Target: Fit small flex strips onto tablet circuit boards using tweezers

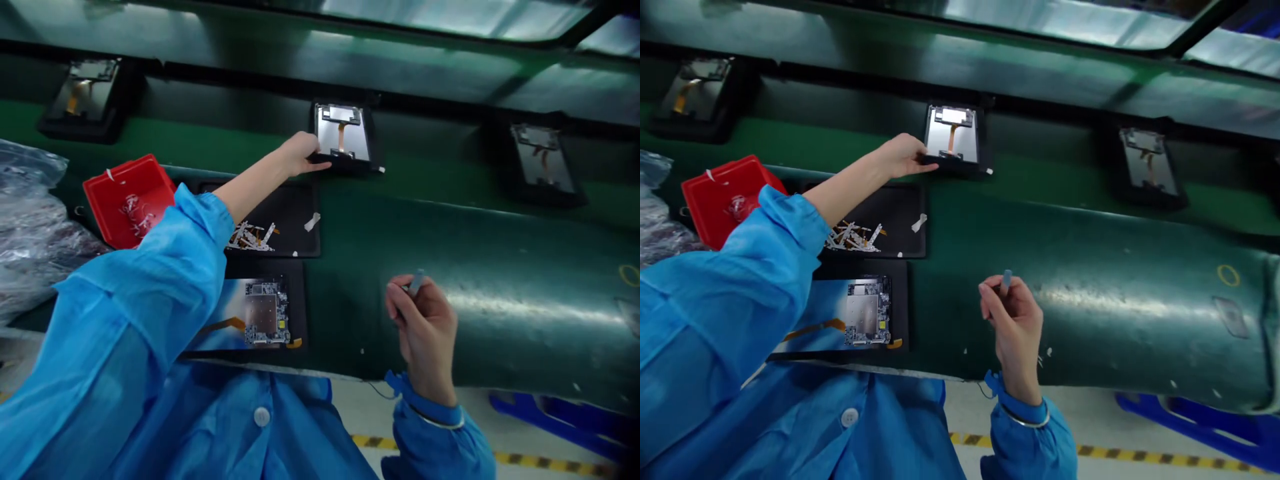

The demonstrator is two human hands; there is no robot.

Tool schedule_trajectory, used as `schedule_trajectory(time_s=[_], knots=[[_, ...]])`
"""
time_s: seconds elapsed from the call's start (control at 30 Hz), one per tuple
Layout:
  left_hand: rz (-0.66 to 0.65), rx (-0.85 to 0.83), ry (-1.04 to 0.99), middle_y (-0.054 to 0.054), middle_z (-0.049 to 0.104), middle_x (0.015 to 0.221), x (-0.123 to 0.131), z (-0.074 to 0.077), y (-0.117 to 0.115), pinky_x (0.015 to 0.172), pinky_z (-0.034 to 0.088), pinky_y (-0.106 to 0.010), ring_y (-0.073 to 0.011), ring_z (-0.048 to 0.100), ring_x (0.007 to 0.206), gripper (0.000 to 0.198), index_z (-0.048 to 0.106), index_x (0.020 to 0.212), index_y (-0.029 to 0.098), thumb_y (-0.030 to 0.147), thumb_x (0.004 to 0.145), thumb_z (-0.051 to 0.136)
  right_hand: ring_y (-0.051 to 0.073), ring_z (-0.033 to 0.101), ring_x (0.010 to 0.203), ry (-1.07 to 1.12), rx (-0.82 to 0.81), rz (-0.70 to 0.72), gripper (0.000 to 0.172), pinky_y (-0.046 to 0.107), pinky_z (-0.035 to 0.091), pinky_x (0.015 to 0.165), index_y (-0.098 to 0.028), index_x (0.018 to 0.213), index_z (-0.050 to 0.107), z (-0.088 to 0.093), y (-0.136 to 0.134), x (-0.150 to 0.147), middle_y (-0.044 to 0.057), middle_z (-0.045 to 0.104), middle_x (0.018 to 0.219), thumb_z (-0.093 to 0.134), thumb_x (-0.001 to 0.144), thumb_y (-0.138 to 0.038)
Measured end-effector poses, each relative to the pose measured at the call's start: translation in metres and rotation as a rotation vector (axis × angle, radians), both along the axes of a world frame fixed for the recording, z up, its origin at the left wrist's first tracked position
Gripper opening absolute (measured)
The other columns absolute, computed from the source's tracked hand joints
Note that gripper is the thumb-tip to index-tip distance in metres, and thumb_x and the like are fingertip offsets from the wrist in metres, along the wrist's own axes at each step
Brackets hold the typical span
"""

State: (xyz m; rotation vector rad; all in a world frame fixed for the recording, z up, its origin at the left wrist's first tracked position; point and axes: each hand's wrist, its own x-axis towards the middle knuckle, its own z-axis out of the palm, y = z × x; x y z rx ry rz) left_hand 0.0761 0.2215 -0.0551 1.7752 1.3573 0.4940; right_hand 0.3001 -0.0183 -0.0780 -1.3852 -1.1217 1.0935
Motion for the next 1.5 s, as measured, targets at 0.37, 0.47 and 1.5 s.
schedule_trajectory(time_s=[0.37, 0.47, 1.5], knots=[[-0.339, 0.198, 0.597, -0.003, 0.058, 0.075, -0.081, 0.030, -0.116, 0.065, 0.039, -0.026, -0.0157, 0.057, 0.070, 0.002, 0.061, 0.073, 0.015, 0.014, 0.075, 0.061, 0.007, 0.051, 0.052, -0.273, 0.078, 0.456, 0.008, 0.022, 0.044, 0.051, -0.020, 0.088, 0.065, 0.001, 0.031, -0.030, -0.002, 0.060, 0.076, 0.066, 0.089, -0.028], [-0.312, 0.189, 0.616, -0.006, 0.059, 0.082, -0.099, 0.015, -0.130, 0.060, 0.034, -0.025, -0.0160, 0.055, 0.071, 0.004, 0.062, 0.077, 0.014, 0.016, 0.074, 0.061, 0.008, 0.054, 0.054, -0.351, 0.164, 0.564, 0.007, 0.024, 0.045, 0.052, -0.019, 0.086, 0.065, 0.006, 0.039, -0.047, 0.001, 0.063, 0.081, 0.064, 0.089, -0.026], [0.133, 0.334, -0.137, -0.001, 0.057, 0.083, -0.135, 0.013, -0.166, 0.068, 0.044, -0.026, -0.0127, 0.055, 0.075, 0.020, 0.060, 0.072, 0.017, 0.033, 0.083, 0.064, 0.008, 0.060, 0.054, -0.301, 0.384, 0.465, 0.018, 0.022, 0.051, 0.049, -0.019, 0.102, 0.068, 0.012, 0.061, -0.150, 0.002, 0.070, 0.087, 0.065, 0.087, -0.028]])
